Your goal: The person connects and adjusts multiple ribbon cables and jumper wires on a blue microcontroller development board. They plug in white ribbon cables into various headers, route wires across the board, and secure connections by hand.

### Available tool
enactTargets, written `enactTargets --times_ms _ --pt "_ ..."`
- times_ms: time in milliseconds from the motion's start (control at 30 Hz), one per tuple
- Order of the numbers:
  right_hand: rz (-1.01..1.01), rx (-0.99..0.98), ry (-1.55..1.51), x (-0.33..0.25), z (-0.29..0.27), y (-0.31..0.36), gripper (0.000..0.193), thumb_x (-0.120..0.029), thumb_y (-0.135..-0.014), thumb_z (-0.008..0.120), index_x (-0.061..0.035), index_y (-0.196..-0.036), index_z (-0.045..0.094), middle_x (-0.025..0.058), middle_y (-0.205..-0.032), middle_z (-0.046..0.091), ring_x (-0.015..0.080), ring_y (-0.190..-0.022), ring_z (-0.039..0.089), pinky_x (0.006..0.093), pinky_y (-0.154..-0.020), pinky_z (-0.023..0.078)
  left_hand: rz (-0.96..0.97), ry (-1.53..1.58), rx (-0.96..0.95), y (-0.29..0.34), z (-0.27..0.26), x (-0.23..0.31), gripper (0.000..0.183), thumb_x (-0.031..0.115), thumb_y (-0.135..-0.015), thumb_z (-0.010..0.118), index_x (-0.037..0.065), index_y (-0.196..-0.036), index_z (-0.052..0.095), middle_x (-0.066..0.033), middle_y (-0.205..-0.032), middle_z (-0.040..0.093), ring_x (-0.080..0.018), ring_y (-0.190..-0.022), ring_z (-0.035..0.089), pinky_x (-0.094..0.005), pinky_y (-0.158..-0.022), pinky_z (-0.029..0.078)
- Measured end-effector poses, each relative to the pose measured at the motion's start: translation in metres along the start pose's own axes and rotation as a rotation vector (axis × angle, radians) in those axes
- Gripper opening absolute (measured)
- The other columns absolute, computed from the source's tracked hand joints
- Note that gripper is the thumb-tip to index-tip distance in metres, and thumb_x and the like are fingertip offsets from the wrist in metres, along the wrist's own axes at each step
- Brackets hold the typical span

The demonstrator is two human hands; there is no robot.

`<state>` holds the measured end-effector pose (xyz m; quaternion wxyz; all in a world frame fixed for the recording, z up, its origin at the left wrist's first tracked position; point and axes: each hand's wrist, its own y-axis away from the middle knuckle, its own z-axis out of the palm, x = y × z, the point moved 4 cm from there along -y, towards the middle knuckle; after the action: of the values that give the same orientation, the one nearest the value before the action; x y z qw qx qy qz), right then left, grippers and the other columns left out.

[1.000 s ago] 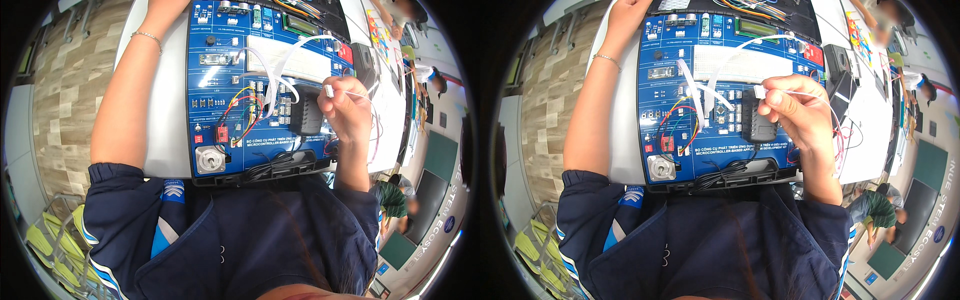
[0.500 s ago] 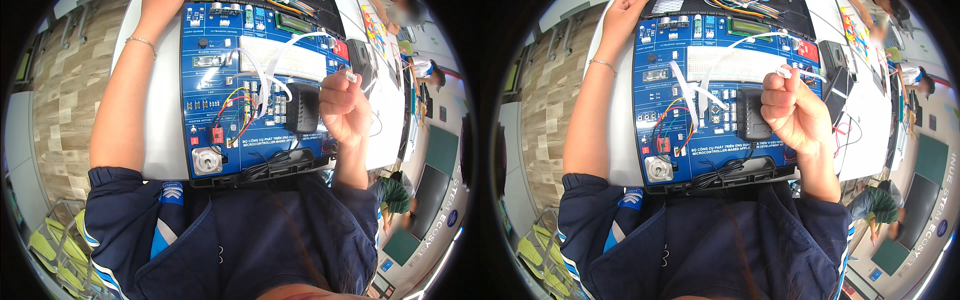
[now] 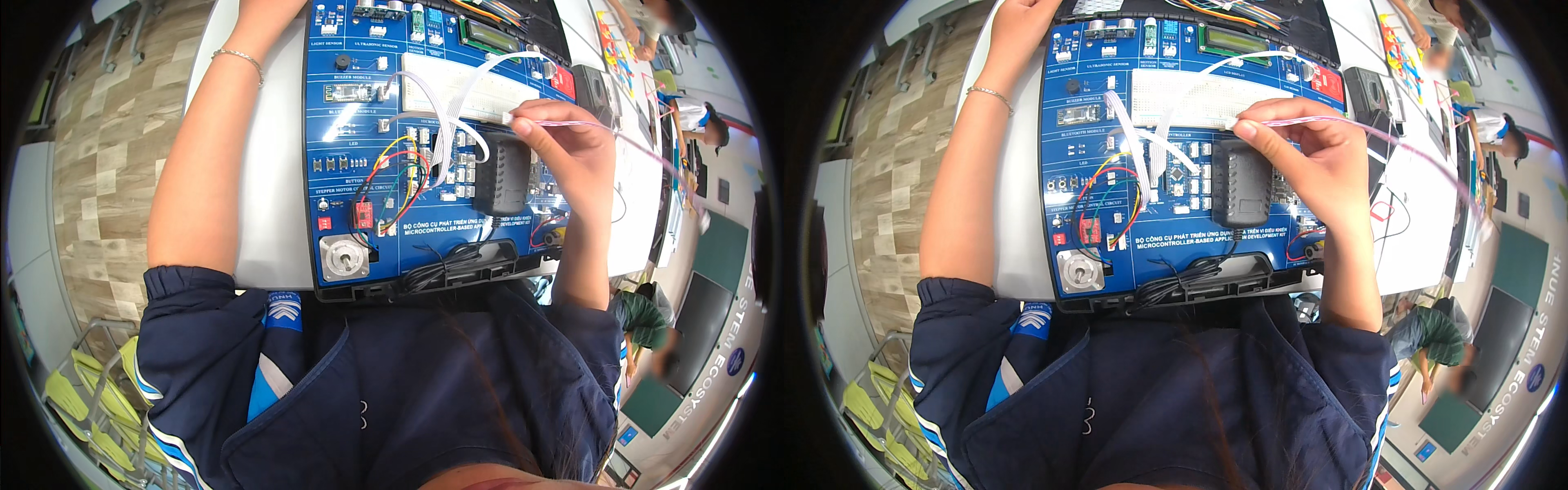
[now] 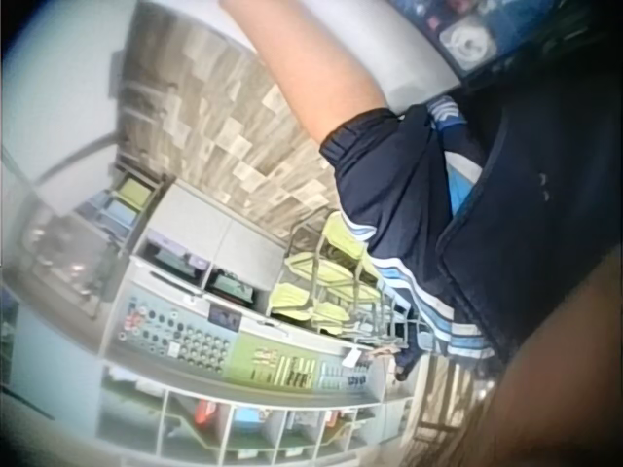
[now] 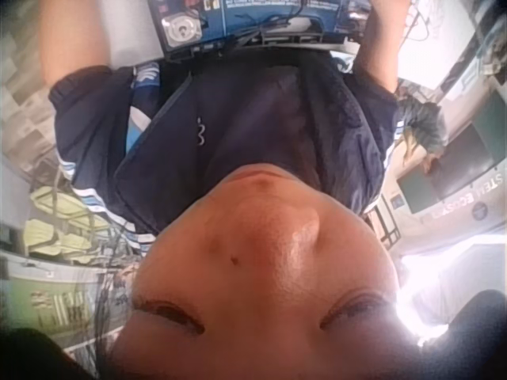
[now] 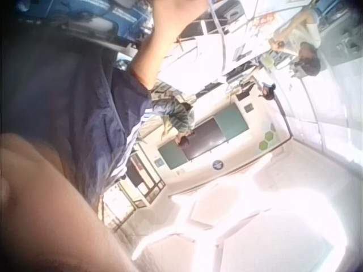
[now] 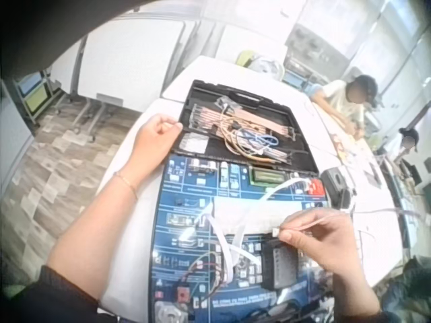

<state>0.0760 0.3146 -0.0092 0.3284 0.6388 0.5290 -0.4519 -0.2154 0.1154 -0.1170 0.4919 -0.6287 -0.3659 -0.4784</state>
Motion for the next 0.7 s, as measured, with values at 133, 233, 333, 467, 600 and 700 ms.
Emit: enactTargets --times_ms 133,233,333,467,600,700 --pt "-0.031 -0.117 0.293 -0.008 0.005 -0.009 0.014 -0.001 -0.087 0.080 0.0019 -0.100 0.075 0.0088 -0.101 0.076 0.0146 -0.093 0.071 0.0262 -0.086 0.055 0.019 -0.005 0.000 -0.002 -0.001 -0.001 0.020 0.016 -0.096 0.068 -0.002 -0.103 0.064 0.0016 -0.076 0.061 -0.0071 -0.068 0.054 -0.0233 -0.061 0.046" --pt "-0.003 -0.172 0.285 -0.008 0.009 -0.011 0.014 -0.001 -0.087 0.080 0.0013 -0.100 0.075 0.0073 -0.100 0.076 0.0144 -0.094 0.071 0.0267 -0.088 0.055 -0.023 0.002 0.005 0.001 0.001 0.002 0.019 0.015 -0.096 0.068 -0.002 -0.103 0.064 0.0014 -0.076 0.062 -0.0073 -0.068 0.054 -0.0236 -0.061 0.046" --pt "0.043 -0.138 0.121 -0.005 0.010 -0.011 0.017 -0.001 -0.087 0.080 0.0013 -0.102 0.074 0.0084 -0.100 0.076 0.0147 -0.094 0.072 0.0267 -0.089 0.055 -0.063 0.102 -0.005 0.001 0.005 -0.001 0.020 0.015 -0.097 0.068 -0.003 -0.104 0.064 0.0012 -0.076 0.062 -0.0075 -0.068 0.055 -0.0239 -0.061 0.046" --pt "0.101 -0.090 -0.068 -0.006 0.007 -0.010 0.019 0.001 -0.088 0.078 0.0021 -0.106 0.073 0.0108 -0.102 0.076 0.0145 -0.095 0.072 0.0265 -0.088 0.056 -0.044 0.024 0.000 0.002 -0.001 0.005 0.019 0.015 -0.097 0.067 -0.002 -0.104 0.064 0.0009 -0.075 0.061 -0.0078 -0.068 0.054 -0.0242 -0.061 0.047" --pt "0.209 -0.103 -0.245 -0.004 0.001 -0.008 0.027 -0.001 -0.093 0.073 0.0030 -0.119 0.068 0.0133 -0.106 0.075 0.0153 -0.095 0.072 0.0249 -0.077 0.058 -0.069 0.035 -0.006 0.005 0.004 0.007 0.019 0.015 -0.097 0.067 -0.003 -0.104 0.063 0.0011 -0.075 0.061 -0.0078 -0.067 0.054 -0.0239 -0.061 0.047" --pt "0.315 -0.130 -0.600 0.005 -0.002 -0.007 0.037 -0.003 -0.097 0.068 0.0042 -0.132 0.060 0.0162 -0.113 0.072 0.0156 -0.093 0.072 0.0229 -0.067 0.057 -0.060 0.036 -0.012 0.004 0.006 0.006 0.020 0.015 -0.097 0.067 -0.003 -0.105 0.063 0.0013 -0.076 0.061 -0.0075 -0.067 0.054 -0.0234 -0.061 0.047"
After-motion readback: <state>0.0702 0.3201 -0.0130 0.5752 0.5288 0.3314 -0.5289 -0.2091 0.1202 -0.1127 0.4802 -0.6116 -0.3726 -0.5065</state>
